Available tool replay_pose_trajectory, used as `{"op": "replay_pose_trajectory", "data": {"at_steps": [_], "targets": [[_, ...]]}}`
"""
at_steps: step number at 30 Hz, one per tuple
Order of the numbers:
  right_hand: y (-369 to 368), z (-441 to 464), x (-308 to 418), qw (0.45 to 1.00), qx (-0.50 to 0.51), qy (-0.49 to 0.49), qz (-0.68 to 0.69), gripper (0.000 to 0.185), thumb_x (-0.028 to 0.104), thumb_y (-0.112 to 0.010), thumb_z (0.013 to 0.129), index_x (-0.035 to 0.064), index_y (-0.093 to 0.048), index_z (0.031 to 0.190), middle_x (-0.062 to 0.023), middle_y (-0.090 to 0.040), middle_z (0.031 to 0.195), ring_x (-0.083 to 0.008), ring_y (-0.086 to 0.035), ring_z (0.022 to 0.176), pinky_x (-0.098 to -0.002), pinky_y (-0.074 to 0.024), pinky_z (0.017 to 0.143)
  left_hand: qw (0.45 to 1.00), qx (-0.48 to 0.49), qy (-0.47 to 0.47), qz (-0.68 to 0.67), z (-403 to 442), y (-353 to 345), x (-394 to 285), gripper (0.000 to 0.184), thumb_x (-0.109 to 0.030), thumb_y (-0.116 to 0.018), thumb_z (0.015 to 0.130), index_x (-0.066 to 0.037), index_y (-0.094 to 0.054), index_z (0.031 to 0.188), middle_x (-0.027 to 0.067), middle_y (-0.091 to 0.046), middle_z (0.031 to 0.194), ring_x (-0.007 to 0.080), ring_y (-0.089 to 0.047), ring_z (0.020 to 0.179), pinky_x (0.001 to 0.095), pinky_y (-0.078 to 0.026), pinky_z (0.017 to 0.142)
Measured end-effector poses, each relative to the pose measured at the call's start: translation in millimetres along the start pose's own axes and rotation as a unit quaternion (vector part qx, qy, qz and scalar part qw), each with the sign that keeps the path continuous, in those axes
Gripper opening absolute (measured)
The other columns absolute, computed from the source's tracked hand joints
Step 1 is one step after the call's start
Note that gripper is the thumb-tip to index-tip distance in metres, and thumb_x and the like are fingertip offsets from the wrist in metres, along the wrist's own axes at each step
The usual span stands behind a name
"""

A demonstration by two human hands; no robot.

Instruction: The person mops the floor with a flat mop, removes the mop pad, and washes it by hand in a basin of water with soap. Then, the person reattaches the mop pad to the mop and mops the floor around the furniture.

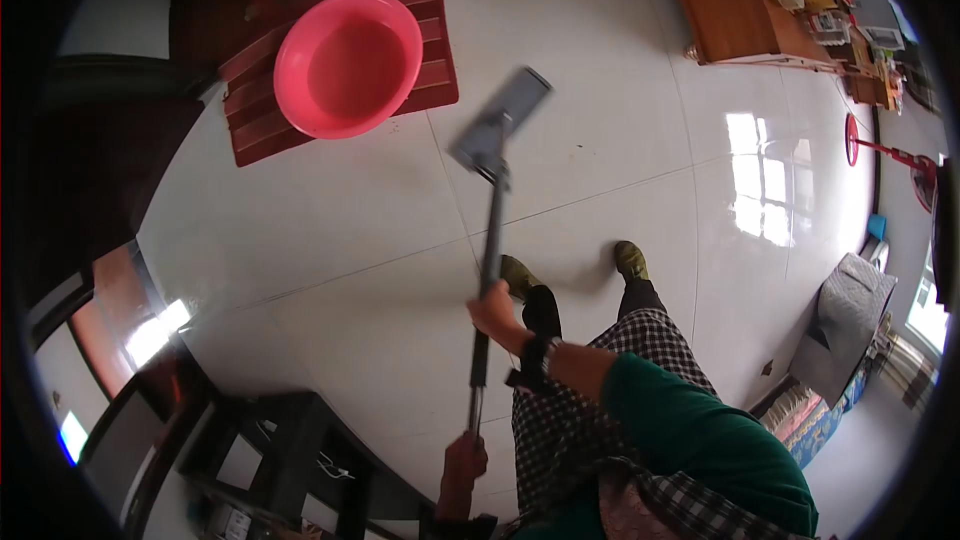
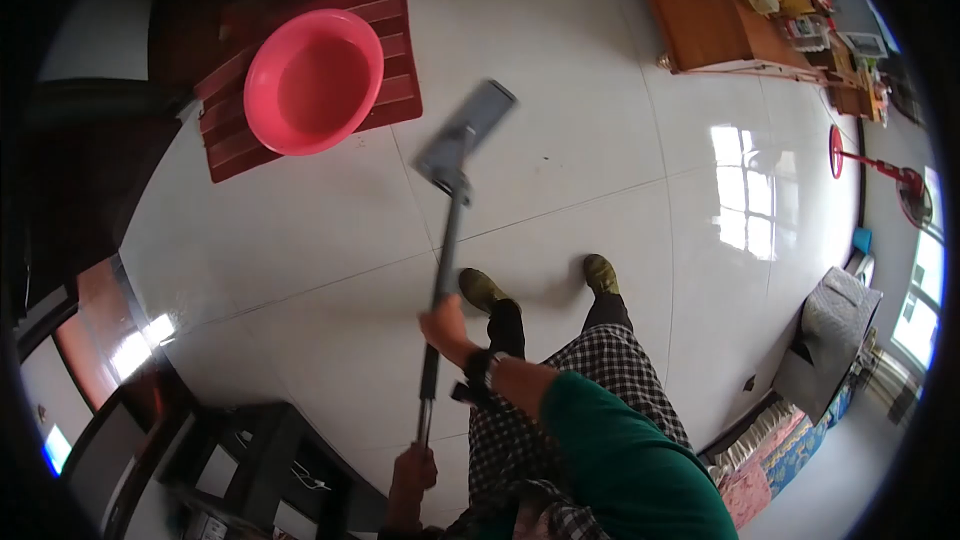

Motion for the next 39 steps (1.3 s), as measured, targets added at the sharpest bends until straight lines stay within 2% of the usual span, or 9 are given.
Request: {"op": "replay_pose_trajectory", "data": {"at_steps": [7,11,12,15,19,22,24,27,39], "targets": [[15,76,116,0.993,0.038,0.113,-0.021,0.035,0.012,-0.055,0.070,-0.0106,-0.038,0.091,-0.0320,-0.055,0.083,-0.0426,-0.056,0.082,-0.0430,-0.0466,0.068,0.927,0.113,-0.035,-0.357,46,-62,-142,0.035,-0.037,-0.034,0.093,-0.009,-0.043,0.075,-0.0027,-0.031,0.048,0.0064,-0.027,0.035,0.0217,-0.020,0.034],[39,29,56,0.995,0.024,0.088,-0.050,0.044,0.020,-0.058,0.069,-0.0079,-0.040,0.097,-0.0284,-0.055,0.086,-0.0439,-0.055,0.084,-0.0440,-0.0460,0.071,0.966,0.038,-0.241,0.089,-2,-72,-89,0.035,-0.029,-0.033,0.092,-0.009,-0.041,0.064,0.0014,-0.039,0.047,0.0141,-0.039,0.037,0.0280,-0.032,0.036],[45,8,25,0.997,0.007,0.076,-0.031,0.045,0.022,-0.059,0.069,-0.0062,-0.039,0.098,-0.0265,-0.054,0.086,-0.0429,-0.055,0.083,-0.0433,-0.0462,0.070,0.846,-0.064,-0.390,0.356,-5,-67,-40,0.017,-0.018,-0.046,0.082,-0.009,-0.044,0.067,0.0060,-0.047,0.058,0.0211,-0.049,0.050,0.0336,-0.039,0.043],[73,-66,-28,0.995,-0.019,-0.067,0.077,0.042,0.015,-0.060,0.072,-0.0054,-0.034,0.097,-0.0136,-0.053,0.068,-0.0197,-0.058,0.054,-0.0313,-0.0469,0.046,0.881,0.071,-0.127,0.450,-49,-47,7,0.007,-0.013,-0.057,0.070,-0.008,-0.054,0.073,0.0104,-0.052,0.065,0.0289,-0.056,0.064,0.0375,-0.045,0.056],[77,-84,-72,0.985,-0.021,-0.161,0.060,0.044,0.017,-0.061,0.073,-0.0078,-0.033,0.096,-0.0163,-0.054,0.077,-0.0219,-0.059,0.059,-0.0324,-0.0485,0.051,0.867,0.104,-0.200,0.444,-58,-20,29,0.007,-0.013,-0.054,0.070,-0.007,-0.053,0.073,0.0116,-0.053,0.066,0.0304,-0.056,0.067,0.0402,-0.047,0.058],[9,-45,-150,0.987,0.072,-0.033,-0.137,0.051,0.024,-0.065,0.072,-0.0080,-0.032,0.096,-0.0208,-0.055,0.080,-0.0292,-0.059,0.068,-0.0375,-0.0487,0.058,0.949,0.103,-0.057,0.292,-53,3,75,0.009,-0.016,-0.053,0.074,-0.007,-0.053,0.071,0.0090,-0.054,0.065,0.0260,-0.055,0.057,0.0368,-0.045,0.048],[-17,-59,-122,0.979,0.079,0.024,-0.185,0.056,0.027,-0.064,0.073,-0.0089,-0.030,0.098,-0.0253,-0.055,0.081,-0.0373,-0.059,0.073,-0.0426,-0.0477,0.065,0.849,0.197,0.229,-0.433,-64,13,90,0.015,-0.021,-0.049,0.082,-0.009,-0.053,0.074,0.0045,-0.051,0.059,0.0177,-0.049,0.043,0.0304,-0.037,0.036],[-41,-72,-39,0.989,0.101,-0.054,-0.092,0.049,0.021,-0.060,0.075,-0.0096,-0.029,0.097,-0.0260,-0.056,0.079,-0.0357,-0.060,0.074,-0.0418,-0.0480,0.063,0.958,-0.013,0.152,-0.243,-78,25,56,0.033,-0.039,-0.043,0.088,-0.010,-0.048,0.074,-0.0017,-0.035,0.047,0.0106,-0.032,0.033,0.0235,-0.025,0.030],[-130,-46,38,0.944,0.297,0.094,-0.104,0.037,0.009,-0.055,0.068,-0.0123,-0.034,0.089,-0.0296,-0.056,0.074,-0.0388,-0.060,0.063,-0.0397,-0.0491,0.055,0.870,-0.084,0.098,-0.476,-67,-37,-34,0.031,-0.037,-0.034,0.092,-0.012,-0.041,0.075,-0.0033,-0.033,0.051,0.0077,-0.031,0.034,0.0192,-0.022,0.030]]}}
Point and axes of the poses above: each hand's wrist, its own z-axis towards the middle knuckle, its own y-axis out of the back of the hand, x = y × z, the point moved 2 cm from there along z, towards the middle knuckle
